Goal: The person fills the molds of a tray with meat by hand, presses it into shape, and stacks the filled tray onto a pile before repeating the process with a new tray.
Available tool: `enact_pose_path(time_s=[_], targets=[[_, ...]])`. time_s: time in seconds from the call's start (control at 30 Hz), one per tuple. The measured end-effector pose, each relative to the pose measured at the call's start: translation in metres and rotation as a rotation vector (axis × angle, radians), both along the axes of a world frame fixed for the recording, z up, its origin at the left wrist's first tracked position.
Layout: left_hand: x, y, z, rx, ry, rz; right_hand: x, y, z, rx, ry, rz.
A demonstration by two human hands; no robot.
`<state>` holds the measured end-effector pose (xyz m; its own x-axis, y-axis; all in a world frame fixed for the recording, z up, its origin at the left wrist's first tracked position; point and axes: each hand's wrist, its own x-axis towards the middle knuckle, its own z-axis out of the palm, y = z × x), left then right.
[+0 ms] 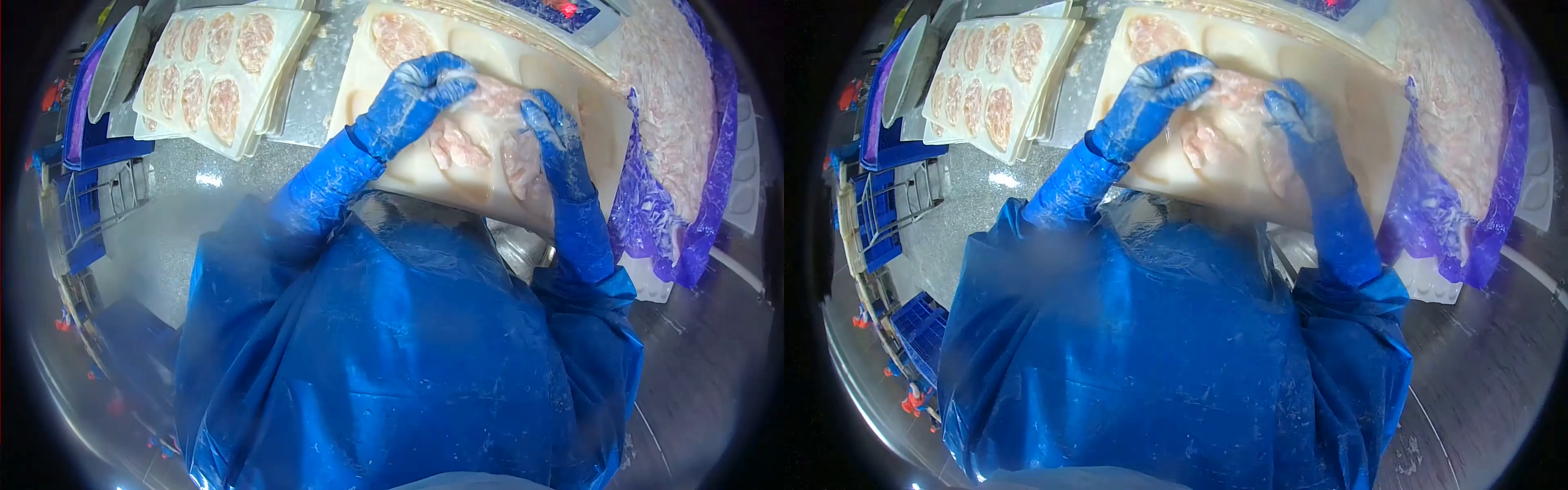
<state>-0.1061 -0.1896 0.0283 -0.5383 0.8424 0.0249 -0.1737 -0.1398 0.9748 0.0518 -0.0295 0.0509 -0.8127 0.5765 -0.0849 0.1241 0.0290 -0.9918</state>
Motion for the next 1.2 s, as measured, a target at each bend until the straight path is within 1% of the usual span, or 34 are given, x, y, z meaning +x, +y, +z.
enact_pose_path(time_s=[0.03,0.07,0.1,0.13,0.17,0.2,0.23,0.27,0.33,0.37,0.4,0.43,0.47,0.5,0.53,0.57,0.6,0.67,0.7,0.77,0.8,0.87,0.9,1.0,1.03,1.07,1.13,1.17,1.2], targets=[[-0.001,0.003,0.012,-0.039,-0.009,0.056,-0.005,-0.001,0.003,-0.087,0.024,-0.092],[-0.002,0.004,0.019,-0.079,-0.018,0.112,-0.007,0.004,0.005,-0.088,0.026,-0.088],[-0.015,0.008,0.017,-0.051,0.177,0.077,-0.007,0.013,0.008,-0.031,-0.035,-0.013],[-0.031,0.017,0.005,-0.053,0.178,0.081,-0.007,0.021,0.008,0.026,-0.097,0.062],[-0.049,0.027,-0.013,-0.121,0.264,0.123,-0.005,0.030,0.006,0.025,-0.096,0.064],[-0.054,0.033,-0.013,-0.189,0.348,0.166,-0.002,0.041,0.003,0.280,-0.285,0.207],[-0.061,0.031,-0.013,-0.440,0.778,0.308,-0.002,0.047,0.000,0.539,-0.470,0.351],[-0.062,0.029,-0.014,-0.440,0.778,0.316,-0.006,0.050,-0.003,0.544,-0.467,0.357],[-0.060,0.027,-0.022,-0.220,1.175,0.428,-0.013,0.053,-0.014,0.927,-0.263,0.186],[-0.052,0.026,-0.027,-0.187,1.268,0.313,-0.022,0.051,-0.027,0.918,-0.267,0.191],[-0.038,0.028,-0.027,-0.203,1.234,0.119,-0.041,0.049,-0.042,0.900,-0.122,0.176],[-0.027,0.029,-0.036,-0.188,1.324,0.094,-0.057,0.046,-0.053,0.883,0.027,0.157],[-0.018,0.028,-0.044,-0.170,1.416,0.071,-0.069,0.041,-0.059,0.881,0.029,0.156],[-0.013,0.024,-0.043,-0.233,1.328,0.044,-0.080,0.035,-0.063,0.990,-0.103,0.217],[-0.012,0.021,-0.042,-0.234,1.330,0.041,-0.085,0.033,-0.065,1.094,-0.239,0.280],[-0.010,0.017,-0.042,-0.262,1.385,0.046,-0.083,0.033,-0.062,1.037,-0.097,0.261],[-0.009,0.014,-0.041,-0.289,1.442,0.056,-0.084,0.039,-0.057,1.037,-0.095,0.265],[-0.006,0.013,-0.041,-0.324,1.435,0.046,-0.085,0.058,-0.049,0.739,-0.140,0.584],[-0.004,0.012,-0.042,-0.357,1.423,0.027,-0.087,0.060,-0.051,0.741,-0.140,0.590],[-0.003,0.011,-0.042,-0.359,1.435,0.020,-0.090,0.064,-0.059,0.478,-0.046,0.670],[-0.004,0.010,-0.042,-0.362,1.453,0.012,-0.092,0.070,-0.065,0.482,-0.046,0.672],[-0.003,0.010,-0.041,-0.382,1.454,0.014,-0.096,0.080,-0.075,-0.098,-0.101,0.620],[-0.003,0.010,-0.041,-0.400,1.451,0.010,-0.096,0.075,-0.039,-0.006,-0.385,0.630],[-0.002,0.011,-0.043,-0.395,1.456,0.024,-0.087,0.072,-0.044,-0.059,-0.412,0.671],[-0.002,0.011,-0.043,-0.394,1.454,0.024,-0.086,0.071,-0.047,-0.002,-0.399,0.657],[-0.003,0.011,-0.044,-0.390,1.462,0.024,-0.089,0.073,-0.047,-0.002,-0.400,0.656],[-0.003,0.011,-0.045,-0.384,1.473,0.020,-0.097,0.075,-0.043,0.443,-0.488,0.778],[-0.003,0.011,-0.045,-0.381,1.474,0.027,-0.098,0.075,-0.041,0.443,-0.487,0.775],[-0.003,0.011,-0.045,-0.380,1.472,0.036,-0.099,0.074,-0.039,0.407,-0.415,0.792]])
